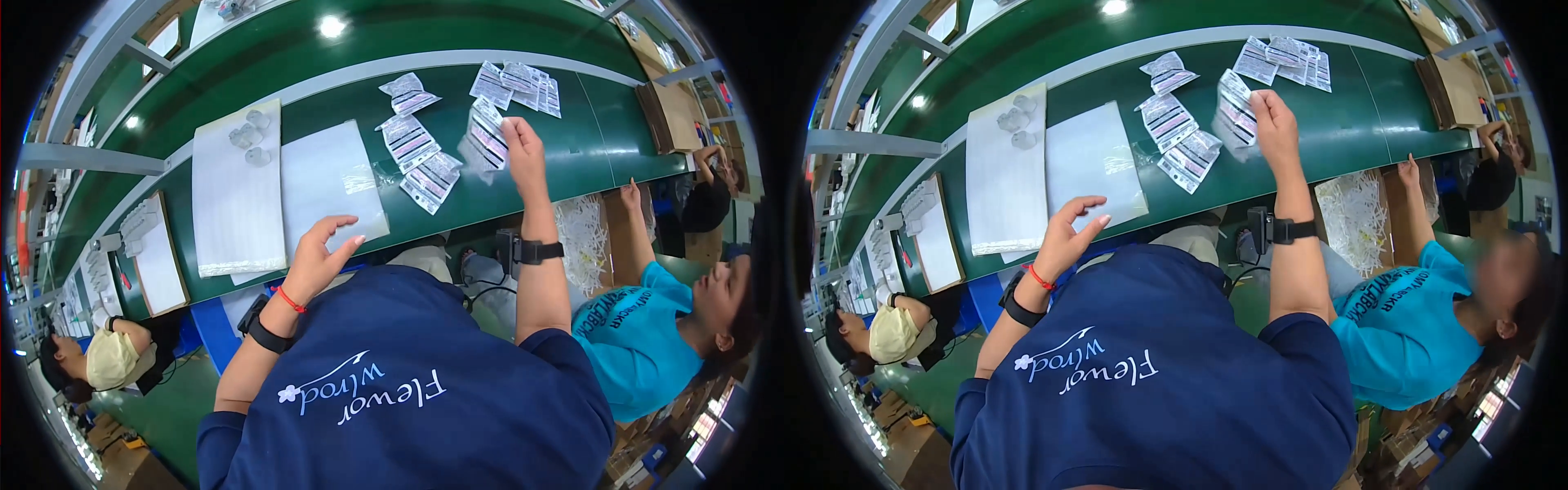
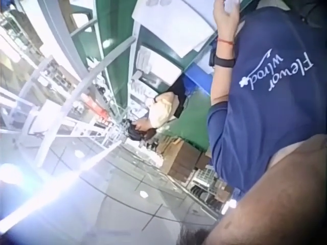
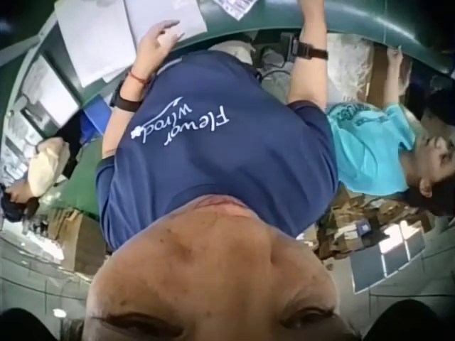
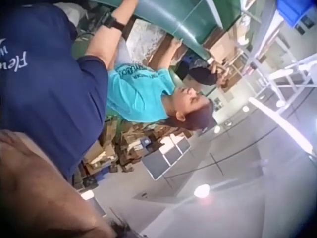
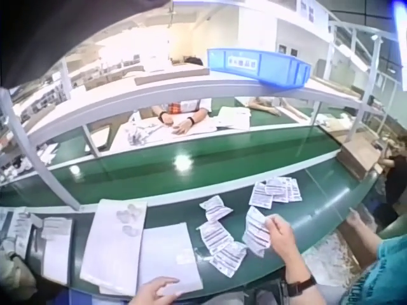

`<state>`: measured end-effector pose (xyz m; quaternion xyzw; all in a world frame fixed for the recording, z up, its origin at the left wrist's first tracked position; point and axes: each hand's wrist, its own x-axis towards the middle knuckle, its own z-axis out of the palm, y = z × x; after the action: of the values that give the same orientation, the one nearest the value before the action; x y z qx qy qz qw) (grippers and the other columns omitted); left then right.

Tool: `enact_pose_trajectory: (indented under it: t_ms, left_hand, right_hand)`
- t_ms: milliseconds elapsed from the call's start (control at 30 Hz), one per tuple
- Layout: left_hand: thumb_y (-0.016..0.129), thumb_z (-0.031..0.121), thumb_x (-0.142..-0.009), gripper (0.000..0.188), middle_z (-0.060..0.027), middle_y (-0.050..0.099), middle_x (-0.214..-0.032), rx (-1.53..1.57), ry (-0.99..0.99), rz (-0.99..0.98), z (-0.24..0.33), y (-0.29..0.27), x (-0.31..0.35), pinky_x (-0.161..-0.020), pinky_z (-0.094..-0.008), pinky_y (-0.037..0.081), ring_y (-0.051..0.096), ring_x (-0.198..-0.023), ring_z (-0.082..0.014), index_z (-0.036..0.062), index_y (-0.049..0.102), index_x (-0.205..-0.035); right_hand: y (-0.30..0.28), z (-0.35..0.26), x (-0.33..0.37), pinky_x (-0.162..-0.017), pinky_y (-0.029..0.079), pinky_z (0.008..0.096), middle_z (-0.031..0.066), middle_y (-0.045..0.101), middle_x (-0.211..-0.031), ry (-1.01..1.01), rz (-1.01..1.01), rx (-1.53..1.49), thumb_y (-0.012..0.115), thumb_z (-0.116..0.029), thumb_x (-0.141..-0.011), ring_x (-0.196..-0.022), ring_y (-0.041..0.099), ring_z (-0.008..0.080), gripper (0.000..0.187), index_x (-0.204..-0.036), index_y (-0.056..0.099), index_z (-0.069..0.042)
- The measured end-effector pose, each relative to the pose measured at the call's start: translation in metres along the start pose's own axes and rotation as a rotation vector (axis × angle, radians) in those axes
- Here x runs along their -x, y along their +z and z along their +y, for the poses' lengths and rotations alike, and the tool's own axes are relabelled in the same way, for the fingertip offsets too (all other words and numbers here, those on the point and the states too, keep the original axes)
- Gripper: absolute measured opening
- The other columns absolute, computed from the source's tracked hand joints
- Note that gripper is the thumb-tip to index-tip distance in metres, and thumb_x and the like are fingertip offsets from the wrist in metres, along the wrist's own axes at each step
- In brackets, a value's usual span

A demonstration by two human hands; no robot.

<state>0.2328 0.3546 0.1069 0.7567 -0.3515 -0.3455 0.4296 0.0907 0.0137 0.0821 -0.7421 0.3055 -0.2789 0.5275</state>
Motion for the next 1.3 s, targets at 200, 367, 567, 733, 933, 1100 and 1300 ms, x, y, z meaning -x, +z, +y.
enact_pose_trajectory:
  t_ms: [200, 367, 567, 733, 933, 1100, 1300]
  left_hand:
    - [0.076, 0.023, -0.08, 0.048, -0.0172, 0.061, -0.12, -0.162, 0.407, 0.286, 0.037, -0.003, -0.018, -0.098, -0.0359, 0.043, 0.057, -0.112, -0.0278, -0.0001, 0.059, -0.119]
    - [0.074, 0.019, -0.082, 0.044, -0.0117, 0.064, -0.116, 0.342, 0.299, 0.006, 0.056, 0.008, -0.028, -0.093, -0.0313, 0.046, 0.06, -0.106, -0.0198, 0.0003, 0.06, -0.119]
    - [0.071, 0.014, -0.085, 0.034, -0.0039, 0.067, -0.105, 0.719, 0.059, -0.124, 0.069, 0.016, -0.025, -0.082, -0.0241, 0.05, 0.062, -0.092, -0.0087, 0.0016, 0.062, -0.116]
    - [0.07, 0.013, -0.086, 0.03, -0.0046, 0.067, -0.103, 0.777, 0.044, -0.027, 0.081, 0.02, -0.022, -0.08, -0.0244, 0.05, 0.063, -0.09, -0.0096, 0.0012, 0.063, -0.113]
    - [0.069, 0.012, -0.087, 0.027, -0.0052, 0.067, -0.102, 0.834, 0.037, 0.048, 0.083, 0.023, -0.02, -0.079, -0.0246, 0.051, 0.063, -0.09, -0.0101, 0.0005, 0.063, -0.111]
    - [0.068, 0.012, -0.088, 0.026, -0.0053, 0.067, -0.102, 0.92, 0.054, 0.09, 0.078, 0.026, -0.013, -0.079, -0.025, 0.051, 0.063, -0.09, -0.0102, 0.0006, 0.063, -0.111]
    - [0.067, 0.012, -0.088, 0.026, -0.0055, 0.067, -0.103, 0.877, 0.058, 0.152, 0.063, 0.018, 0.006, -0.081, -0.0254, 0.05, 0.062, -0.092, -0.01, -0.0001, 0.062, -0.111]
  right_hand:
    - [0.033, -0.081, 0.049, -0.072, 0.042, 0.0197, -0.0059, 0.054, -0.083, 0.052, -0.298, -0.432, 0.051, -0.02, -0.1, -0.079, 0.047, 0.0024, 0.02, -0.093, 0.061, -0.003]
    - [0.06, -0.107, 0.066, -0.077, 0.04, 0.0194, -0.0034, 0.057, -0.088, 0.049, -0.488, -0.547, 0.052, -0.023, -0.1, -0.082, 0.049, 0.0034, 0.022, -0.097, 0.06, -0.003]
    - [0.056, -0.119, 0.065, -0.084, 0.041, 0.0221, 0.0017, 0.063, -0.101, -0.06, -0.355, -0.361, 0.051, -0.025, -0.099, -0.09, 0.054, 0.007, 0.027, -0.108, 0.061, -0.001]
    - [0.051, -0.127, 0.068, -0.092, 0.042, 0.026, 0.0058, 0.063, -0.113, -0.079, -0.395, -0.411, 0.056, -0.026, -0.097, -0.101, 0.057, 0.0108, 0.034, -0.12, 0.058, 0.0]
    - [0.061, -0.126, 0.083, -0.097, 0.043, 0.0296, 0.0095, 0.062, -0.118, 0.06, -0.401, -0.564, 0.065, -0.015, -0.09, -0.107, 0.059, 0.0149, 0.043, -0.127, 0.051, 0.001]
    - [0.074, -0.128, 0.088, -0.094, 0.045, 0.0285, 0.0112, 0.064, -0.115, 0.066, -0.347, -0.568, 0.066, -0.004, -0.087, -0.104, 0.061, 0.0155, 0.042, -0.125, 0.051, 0.002]
    - [0.1, -0.13, 0.105, -0.093, 0.045, 0.0278, 0.0119, 0.065, -0.113, 0.089, -0.288, -0.617, 0.065, -0.003, -0.086, -0.103, 0.062, 0.0156, 0.039, -0.123, 0.051, 0.002]
